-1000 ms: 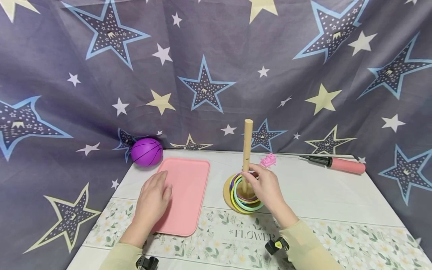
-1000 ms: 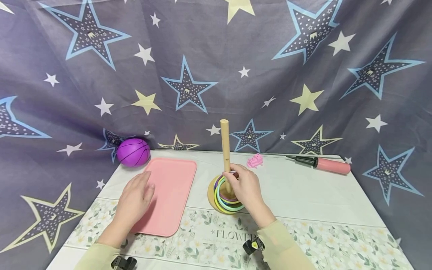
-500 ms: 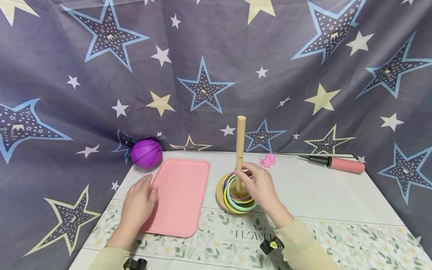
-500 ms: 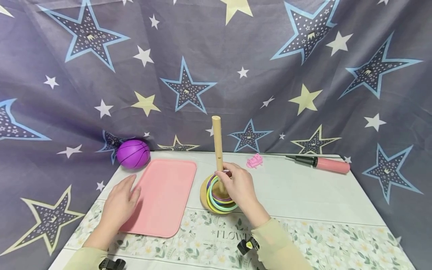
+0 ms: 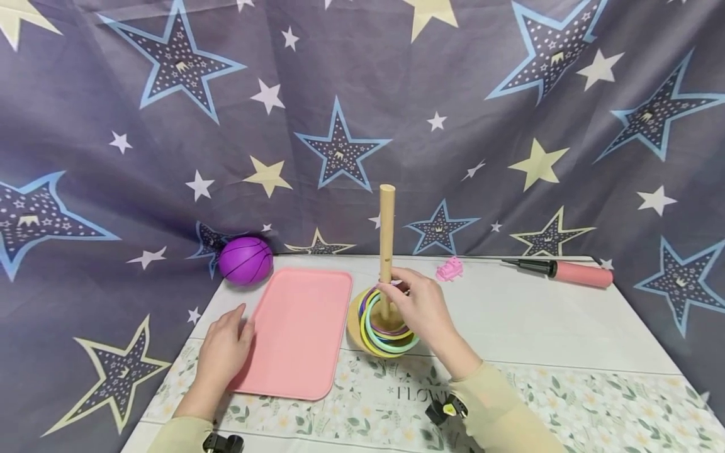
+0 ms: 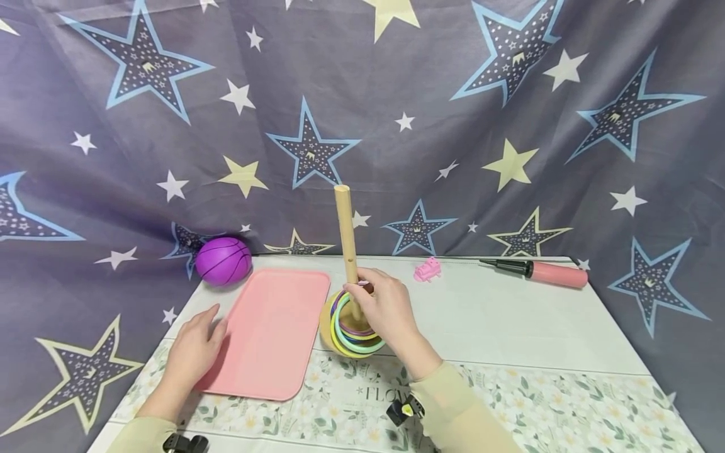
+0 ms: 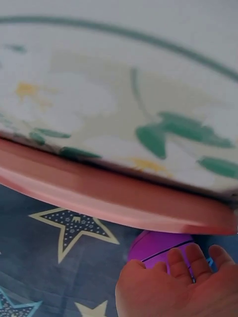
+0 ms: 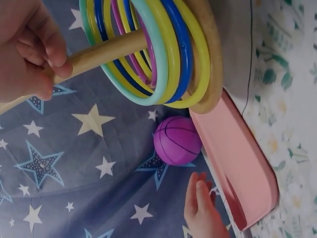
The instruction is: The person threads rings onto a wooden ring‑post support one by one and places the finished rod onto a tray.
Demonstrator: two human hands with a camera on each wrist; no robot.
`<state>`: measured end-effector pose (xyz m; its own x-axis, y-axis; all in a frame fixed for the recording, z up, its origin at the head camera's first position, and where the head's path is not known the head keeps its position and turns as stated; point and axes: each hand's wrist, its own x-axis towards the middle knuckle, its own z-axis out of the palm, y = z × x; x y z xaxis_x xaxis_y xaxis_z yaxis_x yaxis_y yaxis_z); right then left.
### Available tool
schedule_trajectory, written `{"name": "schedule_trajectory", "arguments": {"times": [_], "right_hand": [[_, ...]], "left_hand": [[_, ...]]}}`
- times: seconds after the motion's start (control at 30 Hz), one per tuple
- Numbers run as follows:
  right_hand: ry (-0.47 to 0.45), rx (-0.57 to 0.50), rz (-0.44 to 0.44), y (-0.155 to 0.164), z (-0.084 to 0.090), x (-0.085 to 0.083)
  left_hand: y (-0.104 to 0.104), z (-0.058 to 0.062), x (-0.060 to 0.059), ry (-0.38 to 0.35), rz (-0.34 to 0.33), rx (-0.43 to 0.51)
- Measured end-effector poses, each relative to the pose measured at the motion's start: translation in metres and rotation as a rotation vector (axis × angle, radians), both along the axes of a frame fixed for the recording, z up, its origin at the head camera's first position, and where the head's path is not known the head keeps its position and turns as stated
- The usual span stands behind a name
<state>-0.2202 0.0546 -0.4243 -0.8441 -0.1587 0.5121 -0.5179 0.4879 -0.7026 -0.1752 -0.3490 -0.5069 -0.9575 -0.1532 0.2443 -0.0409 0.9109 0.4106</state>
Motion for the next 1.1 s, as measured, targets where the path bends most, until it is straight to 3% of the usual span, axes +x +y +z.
{"name": "schedule_trajectory", "arguments": {"times": [0.33,0.8,1.1], "right_hand": [[-0.020,-0.022,0.048,-0.019,0.006,0.000],[-0.018,-0.057,0.071,-0.047,0.011,-0.006],[-0.006,-0.048,0.081,-0.068,0.009,-0.015]], "left_hand": [[-0.008,-0.014,0.003,-0.073,0.000,0.028],[-0.016,-0.027,0.009,0.065,-0.048,0.048],[-0.016,-0.031,0.007,0.090,-0.050,0.074]]}}
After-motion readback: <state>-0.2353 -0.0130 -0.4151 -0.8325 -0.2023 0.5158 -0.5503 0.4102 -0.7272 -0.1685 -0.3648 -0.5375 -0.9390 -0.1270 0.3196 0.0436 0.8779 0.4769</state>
